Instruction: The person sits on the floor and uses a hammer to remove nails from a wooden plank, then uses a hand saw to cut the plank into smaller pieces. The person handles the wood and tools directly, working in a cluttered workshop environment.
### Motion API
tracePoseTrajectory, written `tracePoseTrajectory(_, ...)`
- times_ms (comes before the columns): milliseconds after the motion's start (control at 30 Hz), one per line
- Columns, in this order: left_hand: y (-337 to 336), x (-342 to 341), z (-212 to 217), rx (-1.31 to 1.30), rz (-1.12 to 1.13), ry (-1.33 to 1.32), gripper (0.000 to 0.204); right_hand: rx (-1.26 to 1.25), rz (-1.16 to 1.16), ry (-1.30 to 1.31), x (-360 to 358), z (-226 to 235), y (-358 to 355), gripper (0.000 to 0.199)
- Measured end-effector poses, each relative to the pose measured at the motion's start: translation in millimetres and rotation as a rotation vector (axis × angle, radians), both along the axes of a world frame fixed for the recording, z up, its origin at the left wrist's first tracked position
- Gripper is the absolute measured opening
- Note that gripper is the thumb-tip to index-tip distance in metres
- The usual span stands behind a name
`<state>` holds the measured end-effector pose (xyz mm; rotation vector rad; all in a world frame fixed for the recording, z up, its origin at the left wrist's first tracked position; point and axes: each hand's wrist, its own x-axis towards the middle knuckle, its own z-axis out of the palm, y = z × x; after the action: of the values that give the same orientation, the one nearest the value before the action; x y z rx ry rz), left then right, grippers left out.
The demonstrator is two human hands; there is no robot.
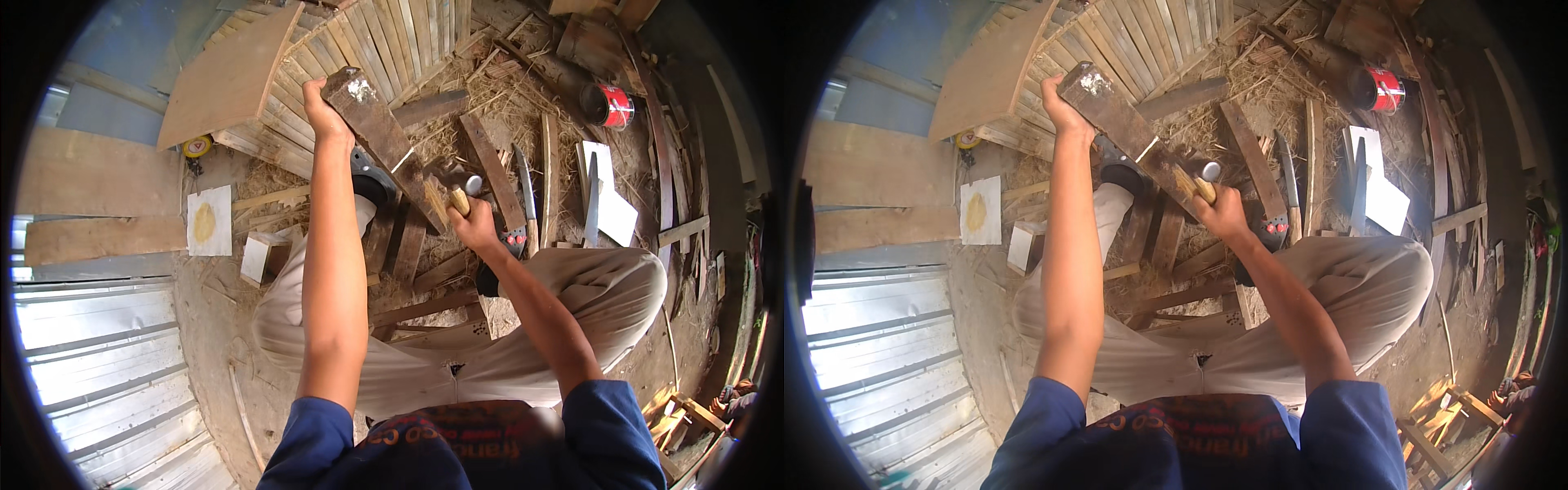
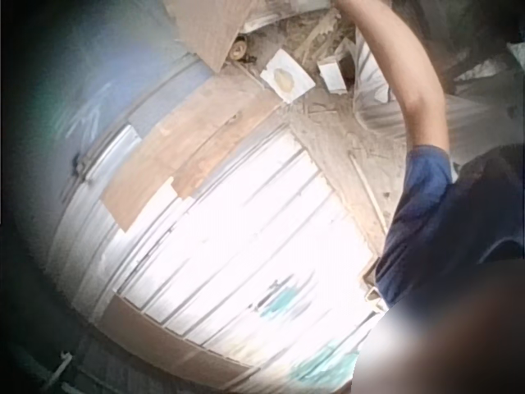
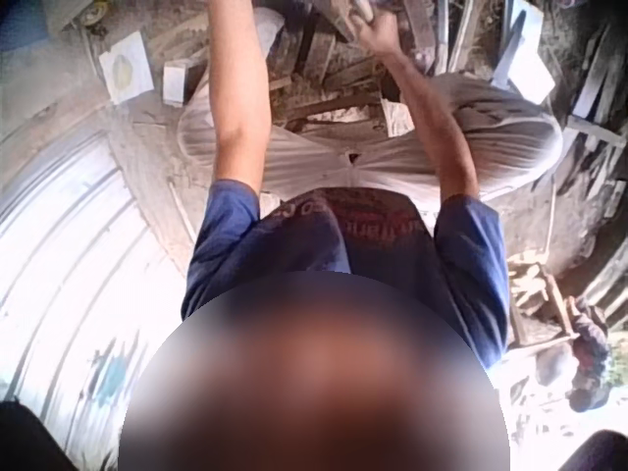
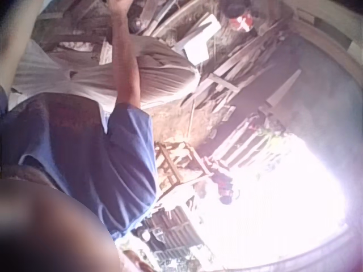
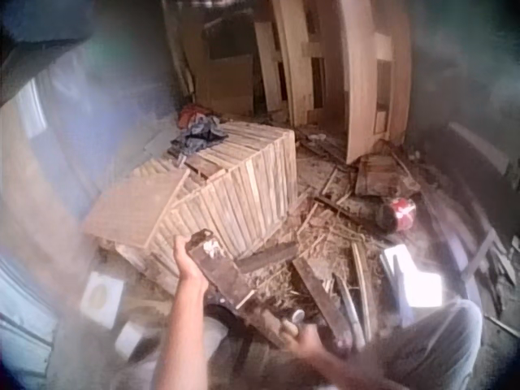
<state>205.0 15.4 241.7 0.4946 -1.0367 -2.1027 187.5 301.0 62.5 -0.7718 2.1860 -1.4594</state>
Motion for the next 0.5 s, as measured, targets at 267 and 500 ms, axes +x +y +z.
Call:
tracePoseTrajectory(267, 14, -4, 8, 0.041, 0.101, -0.052, 0.049, 0.419, 0.210, 0.131, 10, -4, 18, 0.038)
tracePoseTrajectory(500, 11, 0, 2, 0.014, 0.010, 0.016, 0.037, 0.066, 0.060, 0.041, 10, 5, 4, 0.032)
